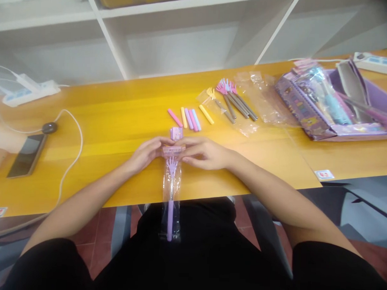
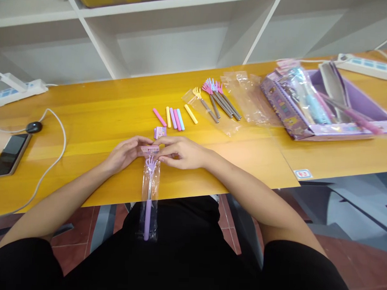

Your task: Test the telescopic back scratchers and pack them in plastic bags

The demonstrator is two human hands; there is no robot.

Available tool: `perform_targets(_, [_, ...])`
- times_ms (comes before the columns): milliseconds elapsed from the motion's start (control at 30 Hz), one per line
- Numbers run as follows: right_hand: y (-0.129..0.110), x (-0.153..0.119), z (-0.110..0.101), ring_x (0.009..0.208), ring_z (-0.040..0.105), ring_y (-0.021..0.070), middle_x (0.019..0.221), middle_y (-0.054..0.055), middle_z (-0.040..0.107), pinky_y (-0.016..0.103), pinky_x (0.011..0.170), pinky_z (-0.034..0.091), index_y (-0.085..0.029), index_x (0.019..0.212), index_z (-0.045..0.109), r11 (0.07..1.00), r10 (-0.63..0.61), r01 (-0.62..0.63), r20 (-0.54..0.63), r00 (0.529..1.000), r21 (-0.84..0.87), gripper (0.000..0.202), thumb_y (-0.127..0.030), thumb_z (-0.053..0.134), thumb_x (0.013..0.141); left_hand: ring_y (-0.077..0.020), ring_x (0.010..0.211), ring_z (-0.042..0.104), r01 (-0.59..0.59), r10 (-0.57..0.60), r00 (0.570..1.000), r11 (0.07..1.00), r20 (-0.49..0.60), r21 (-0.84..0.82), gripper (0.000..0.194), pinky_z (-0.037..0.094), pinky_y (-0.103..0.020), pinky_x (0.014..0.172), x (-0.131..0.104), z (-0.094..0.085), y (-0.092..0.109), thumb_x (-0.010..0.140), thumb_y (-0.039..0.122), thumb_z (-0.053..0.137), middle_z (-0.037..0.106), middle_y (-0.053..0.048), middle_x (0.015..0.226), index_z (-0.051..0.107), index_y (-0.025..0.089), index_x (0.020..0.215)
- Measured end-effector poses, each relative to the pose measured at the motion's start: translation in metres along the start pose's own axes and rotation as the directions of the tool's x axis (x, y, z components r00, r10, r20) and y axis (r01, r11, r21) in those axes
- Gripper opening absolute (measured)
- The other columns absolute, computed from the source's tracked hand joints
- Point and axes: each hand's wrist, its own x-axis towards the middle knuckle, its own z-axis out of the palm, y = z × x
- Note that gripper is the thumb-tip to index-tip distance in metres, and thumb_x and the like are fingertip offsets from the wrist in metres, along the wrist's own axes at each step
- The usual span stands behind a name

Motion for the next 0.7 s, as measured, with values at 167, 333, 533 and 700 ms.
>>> perform_targets(167, [-0.002,0.002,0.002,0.123,0.079,0.0226,0.152,0.016,0.076,0.042,0.109,0.067,-0.016,0.136,0.087,1.000,0.006,-0.006,0.010,1.000,-0.016,0.028,-0.025,0.065,0.121,-0.0246,0.113,0.080,0.028,-0.024,0.999,0.996,-0.048,0.086,0.048,0.064,-0.035,0.102,-0.002,0.000,-0.003,0.104,0.067,0.087,0.085,-0.012,0.121,0.089,0.021,0.115])
perform_targets(333, [-0.002,0.003,0.003,0.121,0.079,0.0213,0.143,0.014,0.078,0.042,0.110,0.066,-0.018,0.130,0.086,1.000,0.010,-0.010,0.014,1.000,0.001,0.026,-0.026,0.063,0.121,-0.0239,0.111,0.078,0.024,-0.012,0.997,0.984,-0.070,0.174,0.049,0.062,-0.036,0.102,-0.001,-0.002,-0.003,0.100,0.069,0.091,0.084,-0.010,0.119,0.089,0.021,0.110])
perform_targets(533, [-0.001,0.002,0.004,0.110,0.078,0.0190,0.133,0.012,0.080,0.034,0.096,0.065,-0.018,0.116,0.084,0.999,0.005,-0.007,-0.031,0.999,-0.046,0.023,-0.025,0.062,0.120,-0.0245,0.110,0.078,0.021,-0.004,0.998,0.963,-0.063,0.268,0.051,0.060,-0.036,0.102,-0.001,0.002,0.006,0.097,0.069,0.092,0.086,-0.011,0.120,0.087,0.019,0.105])
perform_targets(700, [0.000,0.003,0.005,0.090,0.072,0.0145,0.111,0.007,0.078,0.029,0.080,0.057,-0.017,0.099,0.075,0.992,0.014,-0.035,-0.163,0.986,-0.124,0.026,-0.025,0.062,0.120,-0.0238,0.100,0.077,0.029,-0.010,0.998,0.947,-0.060,0.319,0.053,0.061,-0.035,0.094,-0.001,0.004,0.010,0.098,0.070,0.090,0.086,-0.011,0.112,0.087,0.018,0.105])
